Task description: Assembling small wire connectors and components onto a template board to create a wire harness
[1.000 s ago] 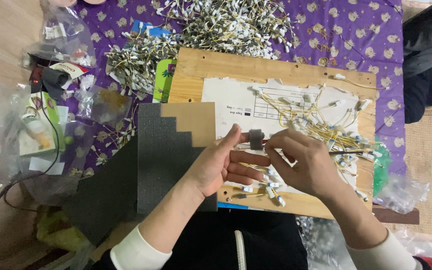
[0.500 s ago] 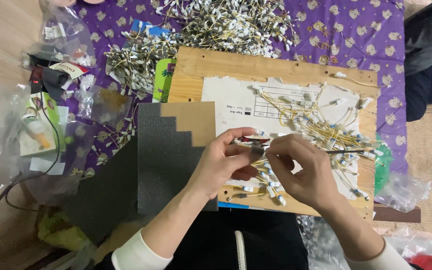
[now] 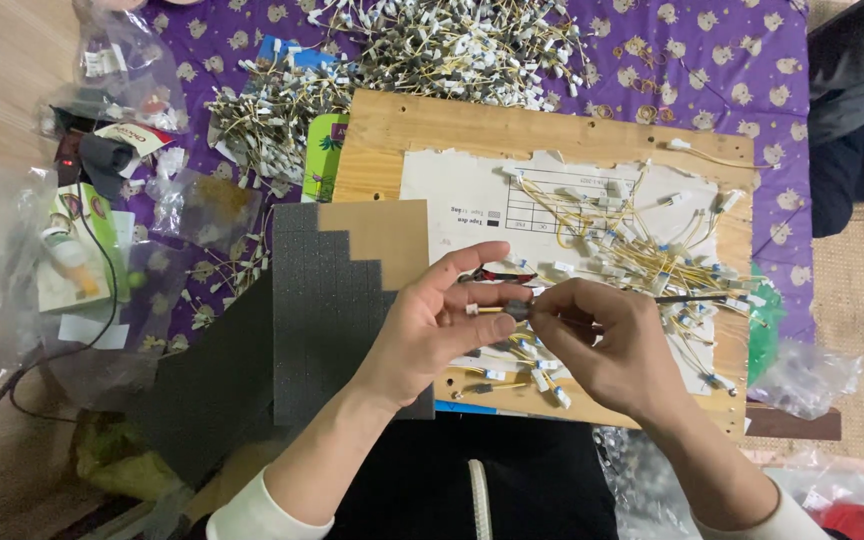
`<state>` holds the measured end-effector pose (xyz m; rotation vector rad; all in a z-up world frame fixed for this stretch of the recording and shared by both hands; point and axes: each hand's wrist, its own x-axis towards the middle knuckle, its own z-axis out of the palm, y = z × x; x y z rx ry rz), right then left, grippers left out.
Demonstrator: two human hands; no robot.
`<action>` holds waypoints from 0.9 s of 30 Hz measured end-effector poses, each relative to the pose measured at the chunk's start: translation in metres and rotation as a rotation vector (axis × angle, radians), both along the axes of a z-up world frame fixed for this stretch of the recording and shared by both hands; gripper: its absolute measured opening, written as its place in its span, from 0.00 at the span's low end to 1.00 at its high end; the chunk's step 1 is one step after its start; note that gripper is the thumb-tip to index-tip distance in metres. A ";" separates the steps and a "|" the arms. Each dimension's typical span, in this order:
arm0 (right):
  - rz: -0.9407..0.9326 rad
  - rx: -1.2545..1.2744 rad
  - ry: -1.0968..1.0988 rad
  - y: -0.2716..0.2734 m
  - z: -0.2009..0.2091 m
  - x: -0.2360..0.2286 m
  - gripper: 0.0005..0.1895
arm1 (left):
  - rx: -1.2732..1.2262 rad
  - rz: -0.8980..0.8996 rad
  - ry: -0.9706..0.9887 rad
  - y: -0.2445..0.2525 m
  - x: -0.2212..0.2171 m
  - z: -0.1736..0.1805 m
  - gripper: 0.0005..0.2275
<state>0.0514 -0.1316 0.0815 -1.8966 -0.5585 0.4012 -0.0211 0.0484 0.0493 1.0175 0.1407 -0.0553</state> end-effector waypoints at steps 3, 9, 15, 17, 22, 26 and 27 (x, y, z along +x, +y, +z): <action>0.056 -0.008 -0.144 0.006 0.004 0.002 0.04 | 0.046 0.006 -0.027 -0.002 -0.001 0.002 0.31; 0.192 0.005 -0.676 0.010 0.003 -0.003 0.08 | -0.034 0.087 0.184 -0.004 0.001 0.005 0.21; 0.064 0.015 -0.481 0.006 -0.006 -0.006 0.06 | 0.135 0.104 0.083 -0.003 0.002 0.020 0.20; 0.023 -0.011 -0.267 0.004 -0.001 -0.006 0.03 | 0.219 0.074 0.011 -0.004 -0.001 0.021 0.21; -0.081 -0.024 0.210 0.001 -0.003 -0.003 0.02 | 0.555 0.065 -0.213 -0.004 -0.008 0.035 0.25; -0.003 -0.166 0.420 -0.004 -0.005 -0.006 0.06 | 0.794 0.042 -0.301 -0.004 -0.012 0.018 0.19; 0.065 -0.262 0.431 -0.006 -0.005 -0.006 0.07 | 0.795 0.019 -0.293 -0.003 -0.013 0.009 0.17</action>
